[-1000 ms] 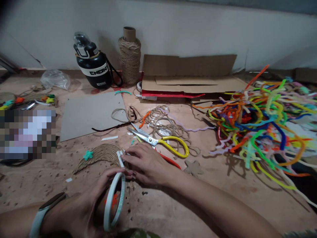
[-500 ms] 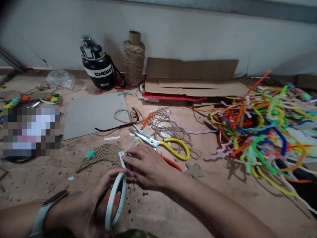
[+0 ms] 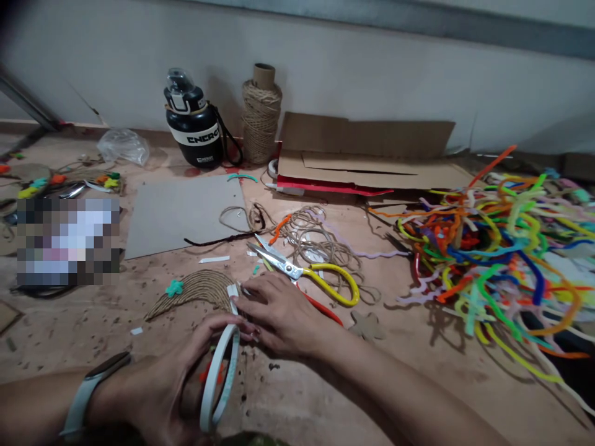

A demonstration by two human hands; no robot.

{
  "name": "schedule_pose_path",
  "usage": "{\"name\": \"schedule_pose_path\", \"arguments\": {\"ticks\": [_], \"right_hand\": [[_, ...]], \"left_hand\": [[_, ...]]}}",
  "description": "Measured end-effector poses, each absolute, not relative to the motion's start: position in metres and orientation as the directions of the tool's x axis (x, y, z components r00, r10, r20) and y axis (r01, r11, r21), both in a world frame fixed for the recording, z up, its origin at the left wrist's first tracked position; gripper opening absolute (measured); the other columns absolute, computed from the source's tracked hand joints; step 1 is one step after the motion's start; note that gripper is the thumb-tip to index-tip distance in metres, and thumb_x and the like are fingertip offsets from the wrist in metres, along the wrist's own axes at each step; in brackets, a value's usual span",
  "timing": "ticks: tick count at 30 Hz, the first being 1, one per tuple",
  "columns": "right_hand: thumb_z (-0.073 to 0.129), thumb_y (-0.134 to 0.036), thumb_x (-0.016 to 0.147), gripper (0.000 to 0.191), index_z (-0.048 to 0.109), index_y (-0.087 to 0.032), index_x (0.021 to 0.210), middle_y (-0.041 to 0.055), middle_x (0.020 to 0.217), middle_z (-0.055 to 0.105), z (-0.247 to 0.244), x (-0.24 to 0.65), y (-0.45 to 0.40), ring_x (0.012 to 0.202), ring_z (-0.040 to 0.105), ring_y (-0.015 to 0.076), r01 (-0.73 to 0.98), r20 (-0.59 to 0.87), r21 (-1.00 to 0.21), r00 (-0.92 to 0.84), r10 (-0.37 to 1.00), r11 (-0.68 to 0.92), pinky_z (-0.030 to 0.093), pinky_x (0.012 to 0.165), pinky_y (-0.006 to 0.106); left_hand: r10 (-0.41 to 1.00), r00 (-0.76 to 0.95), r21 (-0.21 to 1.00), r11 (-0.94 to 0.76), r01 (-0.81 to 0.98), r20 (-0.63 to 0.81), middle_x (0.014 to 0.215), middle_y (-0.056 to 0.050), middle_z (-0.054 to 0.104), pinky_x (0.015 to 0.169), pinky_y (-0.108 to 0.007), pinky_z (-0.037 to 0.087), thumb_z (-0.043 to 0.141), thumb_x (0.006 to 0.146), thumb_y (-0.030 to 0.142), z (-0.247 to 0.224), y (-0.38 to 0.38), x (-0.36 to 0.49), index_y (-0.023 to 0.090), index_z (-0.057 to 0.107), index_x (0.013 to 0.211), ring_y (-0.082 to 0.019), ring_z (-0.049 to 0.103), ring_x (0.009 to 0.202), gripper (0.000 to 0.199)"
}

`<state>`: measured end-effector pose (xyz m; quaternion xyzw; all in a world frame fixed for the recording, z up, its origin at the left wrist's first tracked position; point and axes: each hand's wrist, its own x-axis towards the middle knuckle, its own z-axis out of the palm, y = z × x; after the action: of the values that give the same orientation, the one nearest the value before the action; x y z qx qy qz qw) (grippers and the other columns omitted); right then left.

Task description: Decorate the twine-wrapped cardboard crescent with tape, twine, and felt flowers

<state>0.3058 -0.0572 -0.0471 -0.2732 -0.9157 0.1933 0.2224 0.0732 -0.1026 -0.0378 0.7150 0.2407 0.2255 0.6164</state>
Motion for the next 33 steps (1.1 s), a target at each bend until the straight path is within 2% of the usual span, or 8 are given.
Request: {"name": "schedule_pose_path", "arguments": {"ticks": [6,12,17,21,26,33], "right_hand": [[0.053,-0.034,0.09,0.042,0.054,-0.021,0.13,0.0137,0.125,0.055,-0.041,0.306,-0.056,0.115,0.05,0.0261,0.406,0.273,-0.475,-0.776,0.569,0.781,0.041,0.1,0.05],[0.047,-0.026,0.091,0.042,0.053,-0.022,0.132,0.013,0.128,0.054,-0.04,0.307,-0.055,0.118,0.047,0.0264,0.423,0.223,-0.455,-0.798,0.561,0.783,0.041,0.1,0.05],[0.049,-0.024,0.093,0.036,0.057,-0.021,0.128,0.013,0.123,0.059,-0.039,0.305,-0.052,0.113,0.051,0.0242,0.428,0.233,-0.488,-0.776,0.586,0.761,0.046,0.093,0.042],[0.056,-0.029,0.092,0.033,0.06,-0.017,0.123,0.0143,0.117,0.063,-0.033,0.3,-0.046,0.101,0.056,0.0237,0.457,0.206,-0.399,-0.8,0.564,0.795,0.049,0.084,0.038],[0.057,-0.028,0.092,0.033,0.061,-0.015,0.123,0.0139,0.114,0.065,-0.023,0.295,-0.042,0.1,0.056,0.0245,0.477,0.142,-0.269,-0.839,0.525,0.836,0.05,0.081,0.037],[0.057,-0.027,0.092,0.033,0.061,-0.015,0.123,0.0137,0.113,0.064,-0.019,0.296,-0.036,0.099,0.056,0.024,0.45,0.123,-0.301,-0.856,0.502,0.841,0.051,0.081,0.037]], "left_hand": [[0.621,0.784,0.986,-0.134,0.103,0.002,0.134,-0.01,0.046,0.104,-0.036,0.041,0.077,0.054,0.024,-0.036,-0.103,0.07,0.027,0.018,0.14,-0.029,0.05,0.122,0.104],[0.646,0.763,0.977,-0.182,0.114,0.031,0.135,-0.012,0.044,0.105,-0.041,0.041,0.079,0.057,0.036,-0.037,-0.102,0.069,0.027,0.015,0.14,-0.03,0.049,0.122,0.105],[0.653,0.757,0.962,-0.196,0.189,-0.015,0.136,-0.012,0.044,0.106,-0.042,0.041,0.079,0.059,0.039,-0.036,-0.105,0.071,0.026,0.017,0.141,-0.031,0.05,0.122,0.104],[0.639,0.769,0.946,-0.231,0.23,-0.031,0.137,-0.013,0.044,0.107,-0.044,0.041,0.078,0.056,0.036,-0.033,-0.105,0.074,0.025,0.019,0.14,-0.033,0.049,0.124,0.104],[0.643,0.766,0.944,-0.245,0.223,-0.013,0.133,-0.014,0.047,0.105,-0.046,0.042,0.079,0.055,0.038,-0.03,-0.102,0.075,0.024,0.019,0.138,-0.034,0.051,0.122,0.103],[0.658,0.75,0.928,-0.32,0.19,0.074,0.133,-0.014,0.048,0.105,-0.044,0.042,0.077,0.058,0.039,-0.024,-0.101,0.082,0.024,0.018,0.139,-0.033,0.051,0.122,0.101]]}}
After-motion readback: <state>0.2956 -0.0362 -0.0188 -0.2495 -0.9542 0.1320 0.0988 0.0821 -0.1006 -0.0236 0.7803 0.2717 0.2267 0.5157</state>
